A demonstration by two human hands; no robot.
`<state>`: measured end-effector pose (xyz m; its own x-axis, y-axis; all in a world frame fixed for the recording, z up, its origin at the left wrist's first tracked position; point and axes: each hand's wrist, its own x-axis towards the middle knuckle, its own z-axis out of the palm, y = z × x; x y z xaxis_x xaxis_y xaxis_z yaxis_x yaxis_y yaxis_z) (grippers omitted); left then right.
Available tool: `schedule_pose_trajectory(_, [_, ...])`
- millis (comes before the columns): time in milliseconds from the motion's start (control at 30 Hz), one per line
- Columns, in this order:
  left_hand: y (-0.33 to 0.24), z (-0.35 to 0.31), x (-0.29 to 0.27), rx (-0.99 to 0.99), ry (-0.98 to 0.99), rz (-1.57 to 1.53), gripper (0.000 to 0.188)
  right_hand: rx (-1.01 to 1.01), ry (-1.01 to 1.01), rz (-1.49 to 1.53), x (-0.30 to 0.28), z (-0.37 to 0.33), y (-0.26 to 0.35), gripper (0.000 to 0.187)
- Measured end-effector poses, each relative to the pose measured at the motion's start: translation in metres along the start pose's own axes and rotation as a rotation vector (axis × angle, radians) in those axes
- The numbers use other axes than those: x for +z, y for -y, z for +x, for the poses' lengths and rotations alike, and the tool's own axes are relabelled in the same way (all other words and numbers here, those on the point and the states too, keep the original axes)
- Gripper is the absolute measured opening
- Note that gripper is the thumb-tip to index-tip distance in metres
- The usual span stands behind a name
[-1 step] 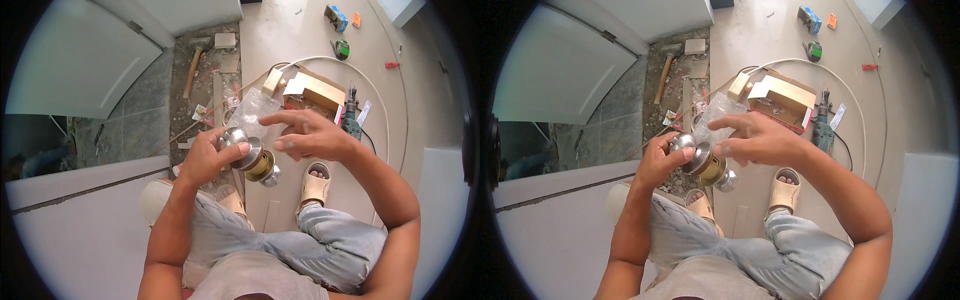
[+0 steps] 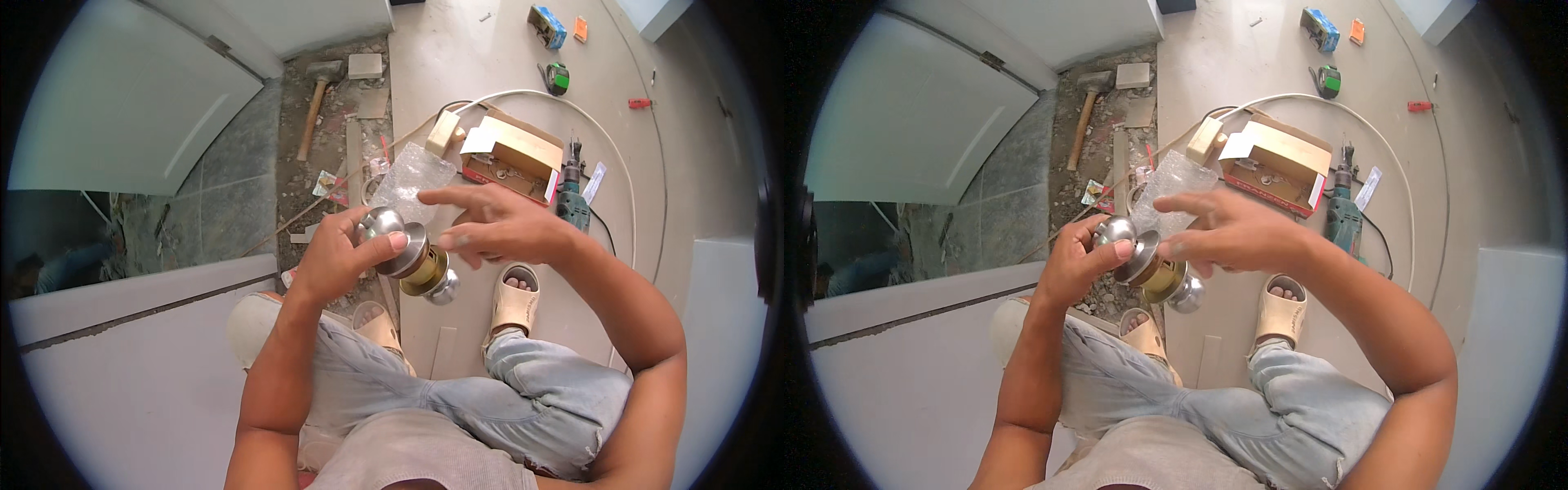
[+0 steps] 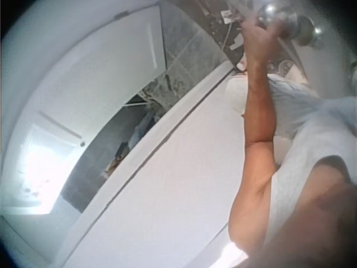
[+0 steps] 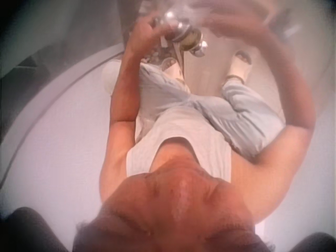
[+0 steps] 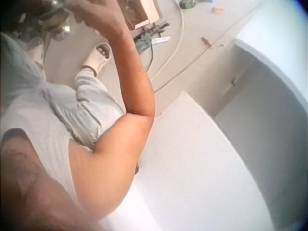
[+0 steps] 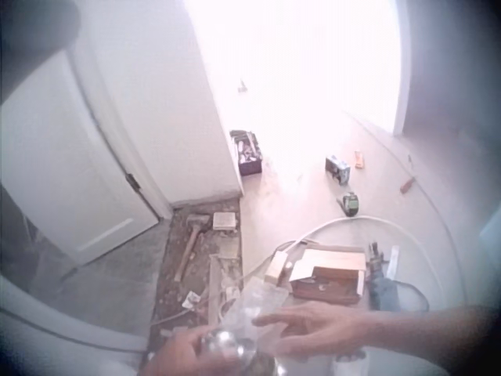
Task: The person sits on the floor and assembles a door knob by hand, attaching the two knobs to the central mechanism, inserting the spindle, and securing the components. The person repeatedly rotates and adjusts the knobs to ensure proper fit.
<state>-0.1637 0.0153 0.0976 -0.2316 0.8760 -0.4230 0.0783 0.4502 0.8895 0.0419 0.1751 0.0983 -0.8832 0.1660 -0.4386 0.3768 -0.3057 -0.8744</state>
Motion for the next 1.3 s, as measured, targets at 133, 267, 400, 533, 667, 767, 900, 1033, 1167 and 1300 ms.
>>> schedule_pose_trajectory(133, [0.005, 0.011, 0.008, -0.013, 0.017, 0.029, 0.047, -0.037, 0.088, 0.061, -0.005, 0.008, -0.017, 0.058])
schedule_pose_trajectory(267, [0.001, 0.019, 0.011, -0.003, 0.016, 0.088, 0.045, -0.033, 0.012, 0.168, -0.02, 0.004, -0.01, 0.052])
schedule_pose_trajectory(400, [-0.001, 0.025, 0.014, -0.031, 0.042, 0.026, 0.044, -0.022, -0.036, 0.13, -0.006, 0.008, -0.029, 0.05])
schedule_pose_trajectory(533, [-0.013, 0.023, 0.012, -0.08, 0.028, 0.029, 0.045, -0.097, -0.109, 0.342, -0.043, 0.013, -0.042, 0.056])
schedule_pose_trajectory(667, [-0.006, 0.025, 0.009, -0.074, 0.039, -0.042, 0.048, 0.013, -0.081, 0.259, -0.025, 0.016, -0.035, 0.056])
schedule_pose_trajectory(767, [-0.004, 0.026, 0.007, -0.071, 0.046, -0.035, 0.051, 0.007, -0.006, 0.255, -0.018, 0.017, -0.034, 0.049])
schedule_pose_trajectory(900, [-0.001, 0.026, 0.006, -0.068, 0.038, -0.038, 0.052, -0.13, -0.095, 0.392, -0.036, 0.02, -0.039, 0.036])
schedule_pose_trajectory(1033, [0.001, 0.025, 0.001, -0.07, 0.044, -0.024, 0.051, 0.007, -0.082, 0.295, -0.012, 0.023, -0.036, 0.046])
schedule_pose_trajectory(1167, [0.002, 0.025, 0.001, -0.085, 0.058, -0.033, 0.049, -0.067, -0.051, 0.436, -0.03, 0.029, -0.049, 0.046])
schedule_pose_trajectory(1300, [0.005, 0.025, -0.001, -0.06, 0.05, -0.052, 0.048, -0.091, -0.083, 0.287, -0.03, 0.025, -0.036, 0.05])
